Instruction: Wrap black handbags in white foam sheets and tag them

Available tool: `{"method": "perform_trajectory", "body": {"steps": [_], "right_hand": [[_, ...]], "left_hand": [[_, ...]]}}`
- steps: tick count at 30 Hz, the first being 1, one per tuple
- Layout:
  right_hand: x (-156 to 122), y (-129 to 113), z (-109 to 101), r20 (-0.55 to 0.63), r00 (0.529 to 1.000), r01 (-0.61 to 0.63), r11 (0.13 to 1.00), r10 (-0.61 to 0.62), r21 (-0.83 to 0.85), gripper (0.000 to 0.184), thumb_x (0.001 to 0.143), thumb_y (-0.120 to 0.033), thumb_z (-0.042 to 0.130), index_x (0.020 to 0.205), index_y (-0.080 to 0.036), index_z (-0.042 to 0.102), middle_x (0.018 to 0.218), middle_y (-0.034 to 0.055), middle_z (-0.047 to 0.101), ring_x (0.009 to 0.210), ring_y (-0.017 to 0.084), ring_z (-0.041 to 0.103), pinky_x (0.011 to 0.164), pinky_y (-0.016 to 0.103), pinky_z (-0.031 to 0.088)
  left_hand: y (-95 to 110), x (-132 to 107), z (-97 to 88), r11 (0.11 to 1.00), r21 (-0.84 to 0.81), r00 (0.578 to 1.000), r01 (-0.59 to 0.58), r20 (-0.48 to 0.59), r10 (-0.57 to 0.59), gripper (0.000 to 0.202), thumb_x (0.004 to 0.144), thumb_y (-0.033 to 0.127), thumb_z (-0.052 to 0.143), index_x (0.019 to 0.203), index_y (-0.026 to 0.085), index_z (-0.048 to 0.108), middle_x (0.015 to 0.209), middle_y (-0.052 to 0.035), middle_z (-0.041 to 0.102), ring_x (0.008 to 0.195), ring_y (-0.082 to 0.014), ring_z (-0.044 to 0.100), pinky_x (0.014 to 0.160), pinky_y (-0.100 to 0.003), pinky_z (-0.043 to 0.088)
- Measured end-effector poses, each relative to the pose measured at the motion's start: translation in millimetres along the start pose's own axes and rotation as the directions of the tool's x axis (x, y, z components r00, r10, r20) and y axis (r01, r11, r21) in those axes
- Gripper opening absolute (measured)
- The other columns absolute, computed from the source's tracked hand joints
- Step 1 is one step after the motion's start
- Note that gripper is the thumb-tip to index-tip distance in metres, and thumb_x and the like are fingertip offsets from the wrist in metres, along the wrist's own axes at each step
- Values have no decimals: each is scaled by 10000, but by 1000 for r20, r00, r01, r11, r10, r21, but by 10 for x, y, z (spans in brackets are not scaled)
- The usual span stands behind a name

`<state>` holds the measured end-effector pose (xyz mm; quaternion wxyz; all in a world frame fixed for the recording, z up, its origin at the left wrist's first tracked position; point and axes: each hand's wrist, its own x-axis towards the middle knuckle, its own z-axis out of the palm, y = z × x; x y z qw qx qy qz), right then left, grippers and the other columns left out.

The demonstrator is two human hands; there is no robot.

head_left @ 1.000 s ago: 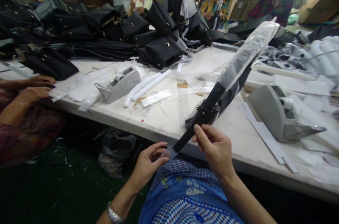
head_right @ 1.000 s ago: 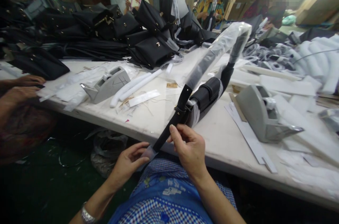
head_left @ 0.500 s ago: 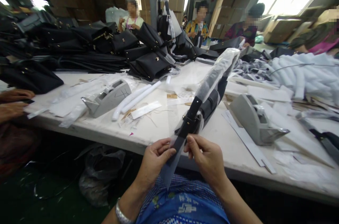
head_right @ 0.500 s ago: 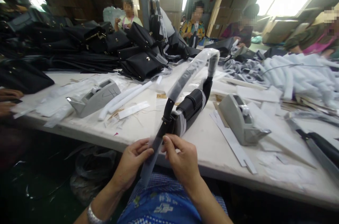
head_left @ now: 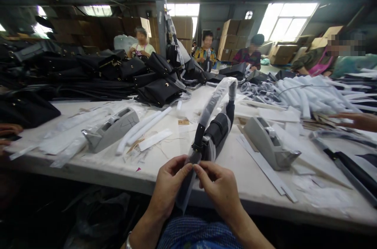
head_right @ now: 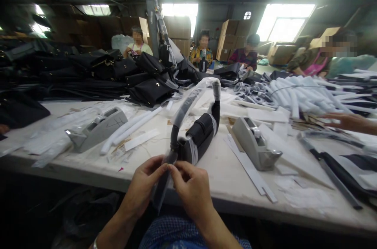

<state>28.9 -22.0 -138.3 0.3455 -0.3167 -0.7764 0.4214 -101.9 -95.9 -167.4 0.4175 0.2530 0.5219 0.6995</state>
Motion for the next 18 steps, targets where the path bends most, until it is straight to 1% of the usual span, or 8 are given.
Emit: {"method": "perform_trajectory", "body": {"steps": [2, 5, 8, 9, 11, 13, 14, 18], "right_hand": [[19, -11, 52, 19, 999, -34, 999, 34, 12, 325, 905, -451, 619, 785, -175, 741, 520, -12, 601, 467, 117, 552, 474, 208, 403], [40, 5, 132, 45, 992, -122, 989, 118, 85, 420, 890, -495, 622, 635, -163, 656, 475, -13, 552, 430, 102, 505, 425, 199, 351], [35, 40, 210, 35, 981, -193, 961, 190, 197, 469, 882, -527, 623, 584, -166, 588, 461, -16, 539, 395, 89, 476, 405, 191, 345], [28, 50, 230, 29, 979, -204, 952, 203, 226, 469, 882, -531, 623, 588, -167, 584, 465, -17, 541, 390, 88, 474, 403, 189, 348], [10, 64, 254, 13, 976, -213, 941, 217, 262, 466, 879, -532, 629, 590, -171, 571, 468, -19, 543, 380, 85, 468, 397, 188, 349], [-2, 68, 252, 8, 978, -205, 943, 210, 263, 470, 880, -529, 630, 581, -175, 552, 469, -18, 549, 373, 84, 466, 398, 189, 356], [-2, 67, 242, 5, 981, -188, 950, 193, 248, 477, 886, -525, 624, 570, -177, 543, 469, -16, 552, 377, 85, 471, 407, 190, 365], [37, 57, 186, -9, 997, -78, 987, 80, 140, 509, 927, -507, 575, 540, -177, 555, 479, -4, 571, 414, 90, 510, 466, 190, 403]], "left_hand": [[-10, -14, -32, 1000, -10, 1000, 19, -16, -19, 425, 721, 403, 846, 1053, 171, 717, 978, -63, 744, 920, -207, 682, 834, -268, 528], [-11, -38, -59, 999, -32, 997, 22, -75, -25, 477, 707, 412, 856, 1087, 174, 695, 909, -40, 732, 858, -174, 672, 799, -241, 516], [-8, -89, -66, 998, -57, 994, 39, -101, -44, 498, 747, 461, 815, 1131, 177, 675, 996, -68, 732, 882, -190, 675, 786, -262, 523], [-14, -112, -68, 998, -47, 994, 43, -94, -48, 495, 759, 479, 799, 1129, 173, 675, 1029, -82, 730, 896, -202, 675, 790, -275, 524], [-40, -156, -76, 999, -5, 997, 54, -63, -55, 471, 777, 501, 774, 1091, 160, 692, 1028, -92, 729, 893, -212, 669, 785, -285, 520], [-79, -186, -93, 997, 37, 997, 61, -39, -60, 427, 796, 508, 751, 1022, 148, 714, 959, -83, 732, 865, -205, 656, 768, -277, 507], [-99, -192, -104, 997, 60, 998, 55, -46, -52, 408, 805, 510, 741, 989, 146, 723, 921, -74, 730, 853, -198, 648, 760, -268, 499], [-139, -172, -148, 982, 183, 991, -35, -120, 58, 343, 824, 486, 727, 932, 160, 733, 880, -45, 721, 834, -176, 628, 739, -238, 484]]}}
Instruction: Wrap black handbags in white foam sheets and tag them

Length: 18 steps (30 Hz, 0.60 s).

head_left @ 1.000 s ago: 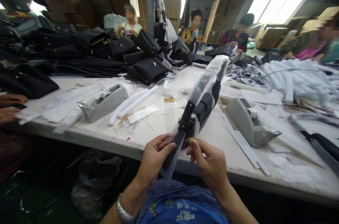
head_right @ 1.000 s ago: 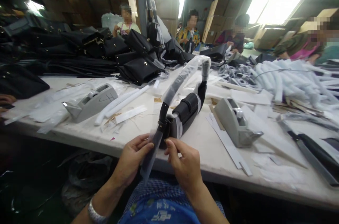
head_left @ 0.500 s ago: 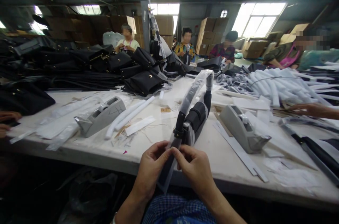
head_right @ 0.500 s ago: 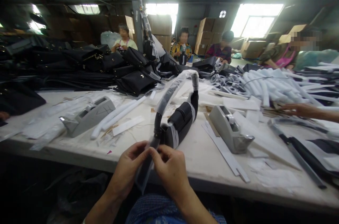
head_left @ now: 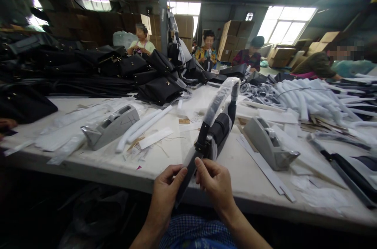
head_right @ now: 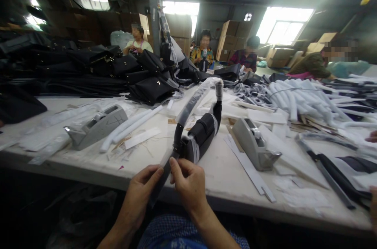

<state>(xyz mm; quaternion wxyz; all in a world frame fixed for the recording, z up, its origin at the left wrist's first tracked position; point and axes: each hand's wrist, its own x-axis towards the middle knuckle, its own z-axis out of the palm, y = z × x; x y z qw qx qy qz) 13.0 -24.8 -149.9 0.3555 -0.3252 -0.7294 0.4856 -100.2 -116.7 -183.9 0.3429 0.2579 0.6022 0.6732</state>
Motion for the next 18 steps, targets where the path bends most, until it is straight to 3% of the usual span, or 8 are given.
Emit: {"method": "perform_trajectory", "body": {"steps": [3, 5, 7, 10, 12, 15, 18], "right_hand": [[31, -2, -13, -34, 999, 28, 996, -31, -87, 485, 924, -483, 590, 548, -178, 570, 471, -6, 577, 410, 91, 519, 466, 189, 398], [40, 8, -8, -51, 998, 29, 992, -36, -121, 473, 918, -470, 602, 546, -179, 569, 460, -9, 574, 402, 90, 516, 458, 188, 391], [44, 18, -4, -51, 998, 21, 992, -27, -122, 473, 918, -470, 600, 547, -177, 577, 460, -8, 578, 398, 88, 515, 451, 186, 388], [53, 9, -10, -23, 999, -39, 998, 38, -43, 500, 914, -494, 595, 532, -173, 575, 448, -3, 574, 376, 83, 496, 419, 183, 375], [62, -19, -23, 18, 993, -118, 992, 118, 53, 524, 899, -522, 603, 512, -171, 553, 432, -2, 561, 348, 77, 468, 389, 182, 357], [59, -74, -49, 99, 975, -214, 959, 198, 187, 570, 885, -587, 590, 504, -167, 536, 432, 8, 567, 326, 76, 463, 368, 183, 354], [25, -119, -75, 156, 974, -200, 950, 166, 240, 615, 899, -661, 514, 538, -164, 554, 463, 32, 605, 350, 100, 524, 388, 195, 398]], "left_hand": [[-3, 11, -2, 984, 112, 989, -141, -38, 146, 251, 862, 425, 705, 924, 183, 728, 867, -27, 719, 803, -161, 640, 714, -226, 501], [-10, -2, 10, 918, 234, 937, -320, -65, 344, 151, 890, 343, 689, 905, 197, 723, 861, -18, 712, 803, -151, 652, 725, -218, 518], [-34, -27, 23, 749, 384, 800, -539, -44, 598, 64, 903, 227, 672, 937, 205, 721, 892, -18, 703, 832, -143, 664, 774, -213, 533], [-94, -60, 11, 404, 537, 538, -740, 113, 835, 249, 899, 76, 637, 1106, 198, 703, 960, -40, 684, 886, -137, 673, 838, -207, 541], [-122, -67, -27, 260, 577, 451, -774, 216, 866, 344, 899, 33, 614, 1207, 178, 665, 990, -60, 672, 910, -139, 673, 838, -201, 545], [-100, -57, -107, 146, 588, 404, -795, 334, 851, 359, 914, 29, 589, 1250, 146, 639, 996, -82, 667, 907, -144, 673, 809, -204, 555], [-16, -27, -174, 43, 569, 343, -821, 432, 834, 304, 942, 60, 559, 1229, 114, 643, 973, -101, 674, 881, -152, 676, 760, -213, 565]]}}
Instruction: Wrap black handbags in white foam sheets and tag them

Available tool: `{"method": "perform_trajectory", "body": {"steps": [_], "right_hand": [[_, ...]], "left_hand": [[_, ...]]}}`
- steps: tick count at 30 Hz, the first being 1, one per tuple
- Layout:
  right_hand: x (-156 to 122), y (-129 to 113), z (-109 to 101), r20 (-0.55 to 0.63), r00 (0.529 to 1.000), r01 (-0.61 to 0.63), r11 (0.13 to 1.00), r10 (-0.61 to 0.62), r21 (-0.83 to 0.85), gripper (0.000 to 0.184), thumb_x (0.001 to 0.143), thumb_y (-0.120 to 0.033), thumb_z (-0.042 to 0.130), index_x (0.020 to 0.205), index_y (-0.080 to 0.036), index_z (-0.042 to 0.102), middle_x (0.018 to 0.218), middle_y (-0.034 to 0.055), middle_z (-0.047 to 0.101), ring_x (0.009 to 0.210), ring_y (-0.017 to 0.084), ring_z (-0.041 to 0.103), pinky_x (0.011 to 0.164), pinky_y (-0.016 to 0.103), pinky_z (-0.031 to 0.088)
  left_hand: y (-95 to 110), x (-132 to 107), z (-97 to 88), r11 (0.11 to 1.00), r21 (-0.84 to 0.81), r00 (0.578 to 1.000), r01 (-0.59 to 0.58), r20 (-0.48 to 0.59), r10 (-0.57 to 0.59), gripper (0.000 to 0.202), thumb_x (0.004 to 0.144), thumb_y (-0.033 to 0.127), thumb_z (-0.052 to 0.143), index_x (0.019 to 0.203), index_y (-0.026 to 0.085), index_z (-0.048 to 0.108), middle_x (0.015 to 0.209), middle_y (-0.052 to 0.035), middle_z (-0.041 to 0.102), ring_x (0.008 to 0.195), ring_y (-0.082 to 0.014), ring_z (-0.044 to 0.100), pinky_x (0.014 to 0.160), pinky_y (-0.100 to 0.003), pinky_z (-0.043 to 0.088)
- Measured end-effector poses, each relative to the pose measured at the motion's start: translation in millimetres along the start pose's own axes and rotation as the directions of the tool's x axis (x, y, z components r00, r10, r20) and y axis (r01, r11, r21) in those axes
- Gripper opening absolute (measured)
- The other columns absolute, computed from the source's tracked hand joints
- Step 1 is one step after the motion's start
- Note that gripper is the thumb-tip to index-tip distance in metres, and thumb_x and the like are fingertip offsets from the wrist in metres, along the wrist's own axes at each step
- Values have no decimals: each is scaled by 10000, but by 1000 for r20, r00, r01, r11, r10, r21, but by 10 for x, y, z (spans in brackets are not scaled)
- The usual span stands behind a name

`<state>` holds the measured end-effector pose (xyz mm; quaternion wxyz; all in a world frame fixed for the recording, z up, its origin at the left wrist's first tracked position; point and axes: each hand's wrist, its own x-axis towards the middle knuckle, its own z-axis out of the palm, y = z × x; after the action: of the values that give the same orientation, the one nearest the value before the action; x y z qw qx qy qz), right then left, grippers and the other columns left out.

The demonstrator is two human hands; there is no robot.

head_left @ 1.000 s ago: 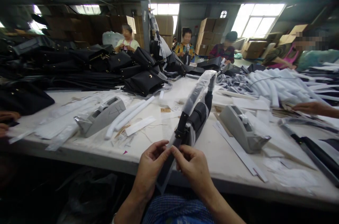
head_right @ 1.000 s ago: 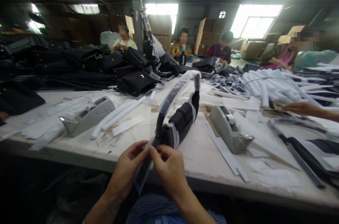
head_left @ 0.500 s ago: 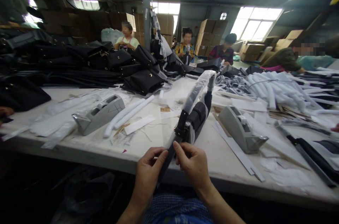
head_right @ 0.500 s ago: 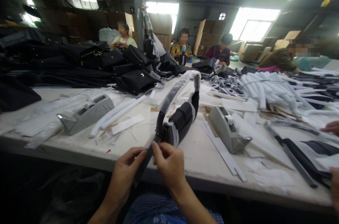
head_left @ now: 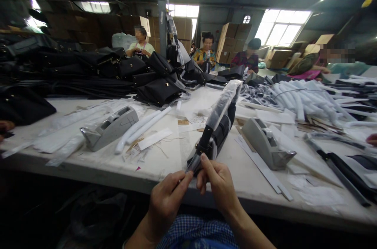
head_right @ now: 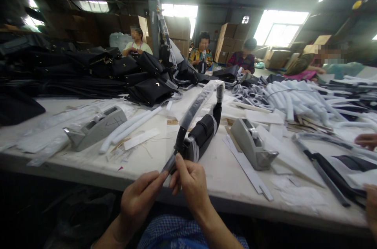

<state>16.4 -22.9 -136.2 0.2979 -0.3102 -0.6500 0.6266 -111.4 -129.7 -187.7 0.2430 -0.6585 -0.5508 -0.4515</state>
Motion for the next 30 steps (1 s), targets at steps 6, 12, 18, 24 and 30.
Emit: {"method": "perform_trajectory", "body": {"steps": [6, 12, 18, 24, 30], "right_hand": [[-64, -30, 0, -59, 996, 57, 984, -68, -170, 505, 874, -549, 642, 547, -178, 542, 449, 7, 609, 369, 105, 559, 414, 183, 431], [-9, -49, -30, 22, 999, -45, 999, 45, -20, 513, 865, -548, 640, 533, -173, 527, 451, -7, 602, 335, 89, 533, 362, 165, 396], [17, -71, -63, 83, 996, -37, 999, 37, 0, 533, 875, -561, 616, 529, -162, 544, 466, 3, 610, 343, 72, 520, 370, 154, 380], [65, -49, -75, 107, 994, -2, 1000, 4, -12, 537, 876, -586, 596, 543, -166, 555, 479, 8, 619, 356, 83, 528, 378, 165, 401], [-36, -48, -223, 137, 981, 165, 963, -138, -213, 495, 981, -462, 488, 604, -171, 624, 510, -7, 631, 426, 88, 564, 481, 179, 446]], "left_hand": [[-21, 56, -39, 993, 44, 993, -109, 52, 106, 295, 925, 51, 586, 1214, 76, 636, 948, -120, 704, 841, -176, 685, 715, -257, 584], [174, -238, -122, 1000, 18, 998, -1, 65, 0, 335, 905, 26, 604, 1222, 127, 643, 1016, -105, 718, 895, -169, 700, 793, -255, 588], [319, -218, -462, 901, -109, 907, 419, 2, -422, 206, 935, 135, 589, 1108, 199, 680, 965, -39, 731, 860, -142, 703, 813, -220, 569], [303, 315, -238, 398, -371, 536, 839, 436, -723, 385, 967, 482, 503, 1014, 172, 726, 918, -79, 730, 852, -203, 686, 765, -277, 557], [374, 223, 26, 54, -408, 286, 911, 534, -796, 556, 755, 610, 728, 1045, 136, 700, 592, 24, 551, 471, -88, 436, 416, -179, 330]]}}
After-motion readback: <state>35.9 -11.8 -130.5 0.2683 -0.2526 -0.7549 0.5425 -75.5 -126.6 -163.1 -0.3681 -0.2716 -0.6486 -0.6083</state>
